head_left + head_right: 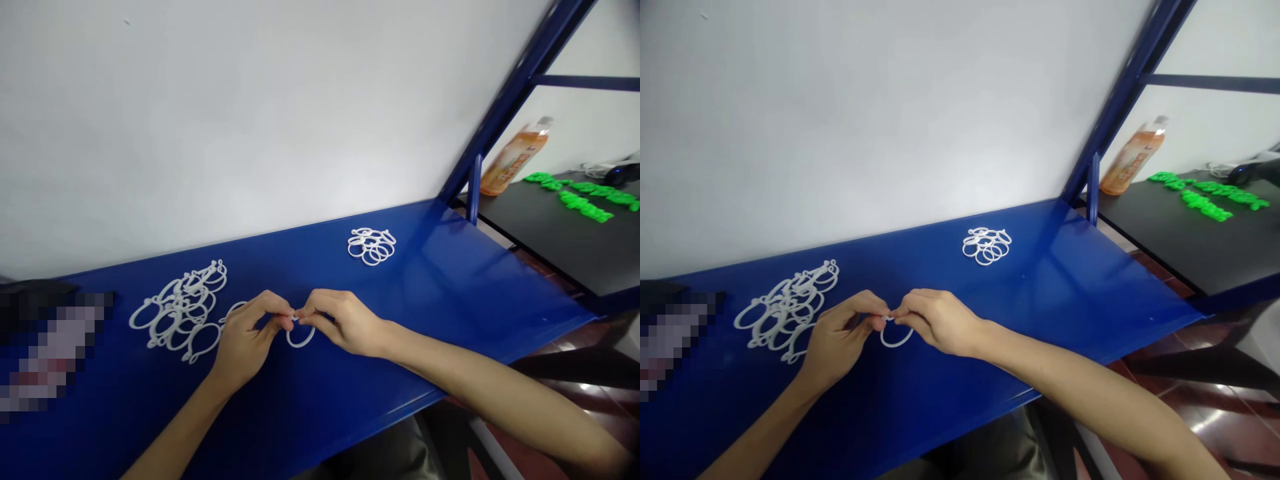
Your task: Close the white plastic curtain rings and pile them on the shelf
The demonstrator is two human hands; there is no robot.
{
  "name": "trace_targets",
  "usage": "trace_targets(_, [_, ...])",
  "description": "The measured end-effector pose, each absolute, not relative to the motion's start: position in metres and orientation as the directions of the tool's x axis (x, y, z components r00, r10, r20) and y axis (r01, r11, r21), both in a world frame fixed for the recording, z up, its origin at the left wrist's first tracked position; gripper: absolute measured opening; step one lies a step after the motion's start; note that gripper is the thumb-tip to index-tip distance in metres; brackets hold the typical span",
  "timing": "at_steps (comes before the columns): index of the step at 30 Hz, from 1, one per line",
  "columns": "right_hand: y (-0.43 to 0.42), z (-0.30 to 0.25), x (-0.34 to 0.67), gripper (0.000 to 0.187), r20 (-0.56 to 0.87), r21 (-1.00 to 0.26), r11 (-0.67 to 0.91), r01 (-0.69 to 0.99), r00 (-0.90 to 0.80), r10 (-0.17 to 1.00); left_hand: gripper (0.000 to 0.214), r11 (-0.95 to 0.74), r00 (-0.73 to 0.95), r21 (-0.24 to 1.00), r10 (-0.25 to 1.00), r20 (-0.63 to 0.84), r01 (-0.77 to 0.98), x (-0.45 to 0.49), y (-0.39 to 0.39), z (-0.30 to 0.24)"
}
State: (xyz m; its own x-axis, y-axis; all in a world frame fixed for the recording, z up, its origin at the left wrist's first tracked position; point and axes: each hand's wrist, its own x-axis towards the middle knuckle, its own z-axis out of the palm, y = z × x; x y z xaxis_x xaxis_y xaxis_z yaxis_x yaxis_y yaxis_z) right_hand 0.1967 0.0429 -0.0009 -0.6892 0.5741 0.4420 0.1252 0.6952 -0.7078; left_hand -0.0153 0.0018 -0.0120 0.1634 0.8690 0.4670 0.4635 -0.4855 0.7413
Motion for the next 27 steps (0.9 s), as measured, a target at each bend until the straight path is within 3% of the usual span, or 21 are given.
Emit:
trace_targets(8, [0.0447, -0.0008, 0.1937, 0.008, 0.362, -0.792, 0.587, 0.170, -0.644, 0.674, 0.013, -0.542, 0.185, 0.665, 0.827, 0.531, 0.513, -0.0140, 0.0014, -0.0089])
trace_targets(17, [0.0457, -0.0065, 0.1967, 0.016, 0.425, -0.657, 0.726, 0.203, -0.696, 0.579, 0.020, -0.562, 0.228, 0.625, 0.814, 0.534, 0.542, -0.0091, -0.0006, -0.0072])
trace_targets(27, [0.0461, -0.0074, 0.1967, 0.017, 0.448, -0.642, 0.741, 0.197, -0.688, 0.571, 0.012, -0.533, 0.232, 0.663, 0.840, 0.491, 0.525, -0.0139, 0.0002, -0.0089])
